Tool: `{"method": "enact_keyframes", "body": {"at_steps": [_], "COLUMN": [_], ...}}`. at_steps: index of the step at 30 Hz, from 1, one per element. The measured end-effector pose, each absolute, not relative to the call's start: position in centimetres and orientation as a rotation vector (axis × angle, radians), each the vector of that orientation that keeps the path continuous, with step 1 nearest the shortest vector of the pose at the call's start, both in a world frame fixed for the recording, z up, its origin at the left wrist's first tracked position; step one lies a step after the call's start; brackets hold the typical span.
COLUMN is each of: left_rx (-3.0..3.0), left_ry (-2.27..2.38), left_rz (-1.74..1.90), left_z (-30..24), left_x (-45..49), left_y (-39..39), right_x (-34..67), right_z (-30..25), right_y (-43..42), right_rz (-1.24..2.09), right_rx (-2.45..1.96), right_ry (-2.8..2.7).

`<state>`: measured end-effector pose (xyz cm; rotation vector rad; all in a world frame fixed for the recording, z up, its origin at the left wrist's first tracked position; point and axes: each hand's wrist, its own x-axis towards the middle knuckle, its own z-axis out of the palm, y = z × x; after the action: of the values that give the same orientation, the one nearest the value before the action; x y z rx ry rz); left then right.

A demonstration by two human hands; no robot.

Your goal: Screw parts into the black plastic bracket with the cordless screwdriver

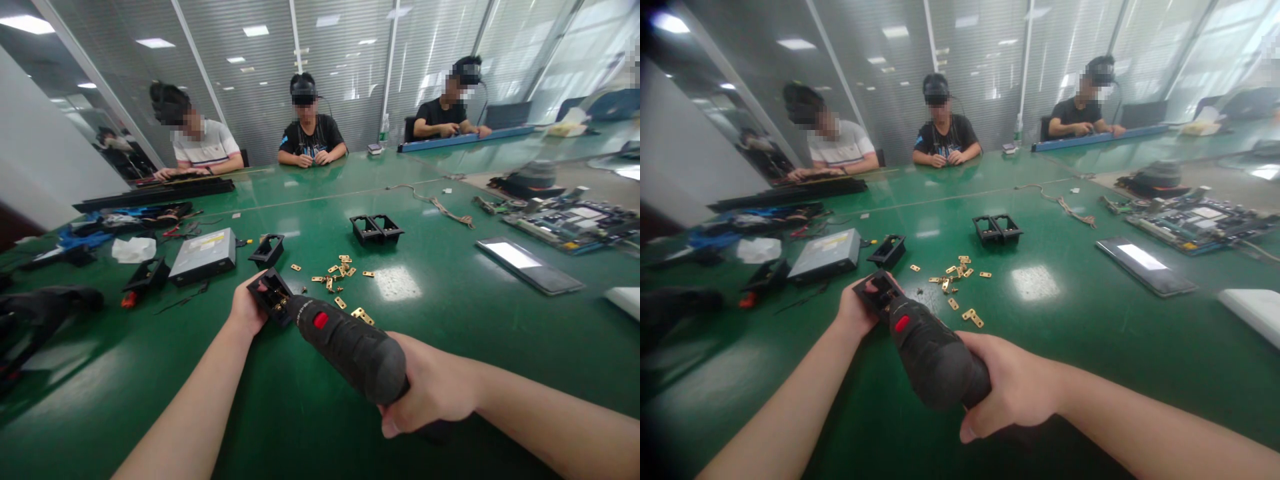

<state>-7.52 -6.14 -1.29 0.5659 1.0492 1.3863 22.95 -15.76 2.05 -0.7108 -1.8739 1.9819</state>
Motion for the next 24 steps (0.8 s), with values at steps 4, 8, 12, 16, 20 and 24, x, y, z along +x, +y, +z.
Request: {"method": "enact_keyframes", "body": {"at_steps": [4,8,12,16,20,24], "left_rx": [0.571,0.591,0.612,0.611,0.584,0.574], "left_ry": [1.049,1.045,1.038,1.020,1.033,1.042], "left_rz": [1.388,1.384,1.386,1.379,1.395,1.392], "left_z": [-1.14,-1.10,-1.21,-1.37,-1.47,-1.52], "left_x": [-7.41,-7.43,-7.53,-7.69,-7.74,-7.71], "left_y": [-6.19,-6.24,-6.20,-6.11,-6.08,-6.02], "right_x": [23.00,23.00,22.95,22.90,23.02,23.20], "right_z": [1.58,1.40,1.48,1.64,1.64,1.37], "right_y": [-15.63,-15.60,-15.60,-15.60,-15.51,-15.30], "right_rz": [2.021,2.010,2.007,2.034,2.082,2.094], "right_rx": [-0.725,-0.724,-0.713,-0.712,-0.730,-0.703], "right_ry": [-1.836,-1.821,-1.826,-1.801,-1.773,-1.791]}}
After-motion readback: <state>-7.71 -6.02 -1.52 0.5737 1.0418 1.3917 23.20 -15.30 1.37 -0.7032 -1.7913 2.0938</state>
